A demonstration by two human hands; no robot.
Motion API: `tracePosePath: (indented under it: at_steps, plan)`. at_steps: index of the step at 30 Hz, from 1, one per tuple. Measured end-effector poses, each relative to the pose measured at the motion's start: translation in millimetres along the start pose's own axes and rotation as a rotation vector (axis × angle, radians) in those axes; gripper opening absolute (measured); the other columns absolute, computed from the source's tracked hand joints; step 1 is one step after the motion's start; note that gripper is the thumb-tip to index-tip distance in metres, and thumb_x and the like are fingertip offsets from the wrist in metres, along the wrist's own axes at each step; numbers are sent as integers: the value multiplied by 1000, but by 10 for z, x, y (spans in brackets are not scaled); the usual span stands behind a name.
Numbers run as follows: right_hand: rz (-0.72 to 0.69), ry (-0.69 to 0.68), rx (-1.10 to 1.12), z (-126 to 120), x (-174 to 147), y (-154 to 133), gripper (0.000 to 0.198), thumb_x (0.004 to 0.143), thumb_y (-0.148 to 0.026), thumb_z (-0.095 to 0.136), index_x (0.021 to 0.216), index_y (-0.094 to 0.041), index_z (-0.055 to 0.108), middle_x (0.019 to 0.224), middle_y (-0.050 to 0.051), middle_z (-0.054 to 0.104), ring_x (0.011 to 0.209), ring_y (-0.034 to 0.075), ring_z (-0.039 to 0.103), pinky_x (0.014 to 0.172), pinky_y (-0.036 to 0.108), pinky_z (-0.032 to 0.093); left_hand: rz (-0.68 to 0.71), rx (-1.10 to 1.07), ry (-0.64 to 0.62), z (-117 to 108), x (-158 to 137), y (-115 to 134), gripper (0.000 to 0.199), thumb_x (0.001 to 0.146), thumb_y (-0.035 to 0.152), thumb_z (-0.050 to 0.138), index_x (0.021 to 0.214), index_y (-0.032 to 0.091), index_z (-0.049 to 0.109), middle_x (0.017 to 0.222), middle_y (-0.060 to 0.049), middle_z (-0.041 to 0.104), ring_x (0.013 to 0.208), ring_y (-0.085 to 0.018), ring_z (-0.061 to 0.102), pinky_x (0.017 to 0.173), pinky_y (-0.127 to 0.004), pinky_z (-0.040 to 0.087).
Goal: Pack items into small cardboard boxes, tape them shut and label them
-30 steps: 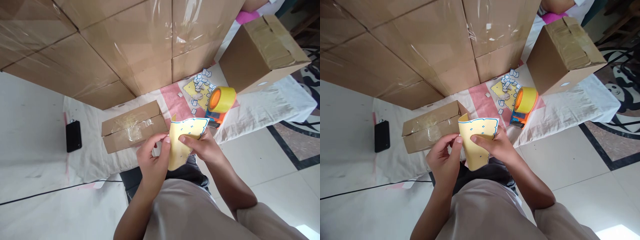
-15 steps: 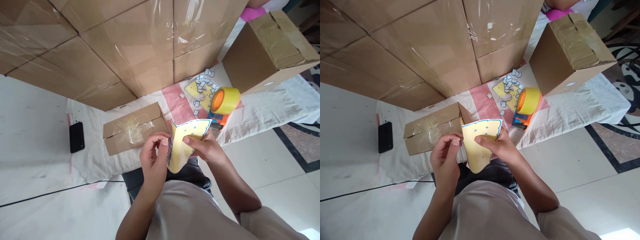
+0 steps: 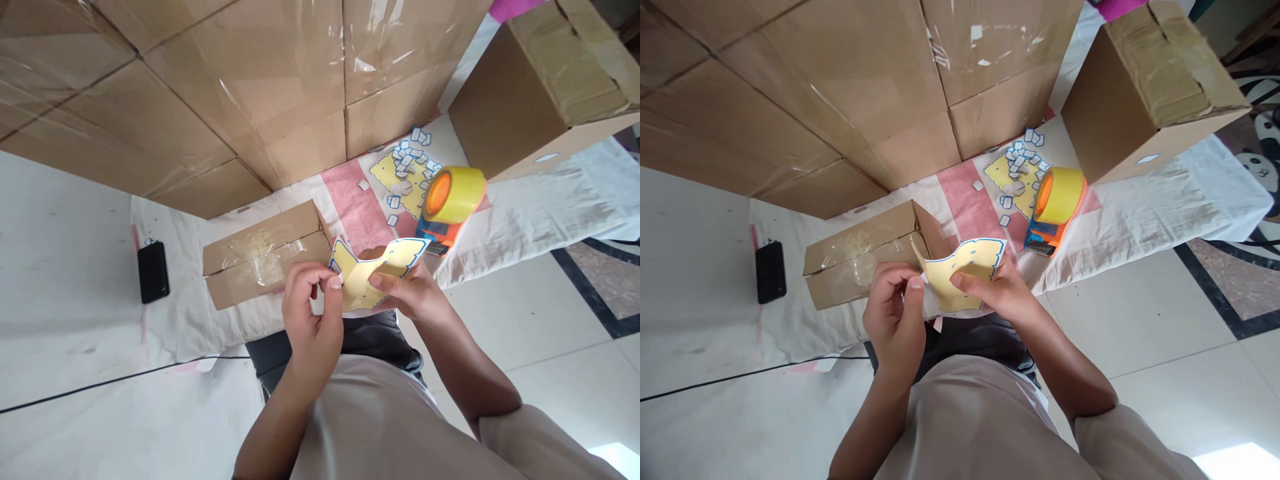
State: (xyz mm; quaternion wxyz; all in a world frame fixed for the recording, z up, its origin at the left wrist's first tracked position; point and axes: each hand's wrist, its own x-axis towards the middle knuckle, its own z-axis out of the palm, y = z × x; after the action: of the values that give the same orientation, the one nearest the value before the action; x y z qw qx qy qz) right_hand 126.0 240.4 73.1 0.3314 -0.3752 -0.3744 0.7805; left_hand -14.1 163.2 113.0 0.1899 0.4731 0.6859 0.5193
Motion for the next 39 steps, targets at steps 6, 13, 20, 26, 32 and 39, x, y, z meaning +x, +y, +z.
tracePosePath:
  at_steps: [6,13,20,26,32,39]
  plan:
    - [-95,141,7,19,1,-108,35,67,-46,88,89,-24,72,82,2,74,71,22,69,60,34,61,-83,-55,69,-55,15,-22,17,99,28,52,83,23,55,84,0,52,80,-14,51,73,-29,43]
    - [-270,427,-732,-339,766,-523,57,82,-35,74,134,-18,59,125,17,65,118,37,61,95,54,54,-118,-26,179,-293,58,-91,17,96,27,57,80,22,56,83,0,52,78,-13,51,73,-27,42]
    - [-1064,234,-1258,176,474,-282,58,91,-28,66,146,-34,48,134,10,57,126,32,52,103,54,42,-180,-47,246,-308,22,-114,15,94,27,59,80,21,60,80,2,53,75,-10,51,70,-22,43]
    - [-1277,211,-1024,483,109,201,21,91,-17,69,109,-28,70,95,3,69,96,19,61,82,36,45,-214,-138,218,-207,-9,-55,17,92,31,66,79,21,63,74,4,55,70,-8,52,65,-20,42]
    - [-1065,219,-618,441,225,232,13,89,-16,69,94,-27,74,84,1,72,81,17,62,75,35,46,-202,-157,209,-197,-7,-38,21,89,41,67,92,21,72,83,-1,61,78,-12,57,73,-25,45]
    - [-103,170,256,244,584,354,21,77,-38,77,73,-19,68,62,-3,61,54,9,45,54,26,33,-10,218,509,-432,245,-191,6,83,24,67,81,18,67,83,0,65,83,-16,62,83,-34,51]
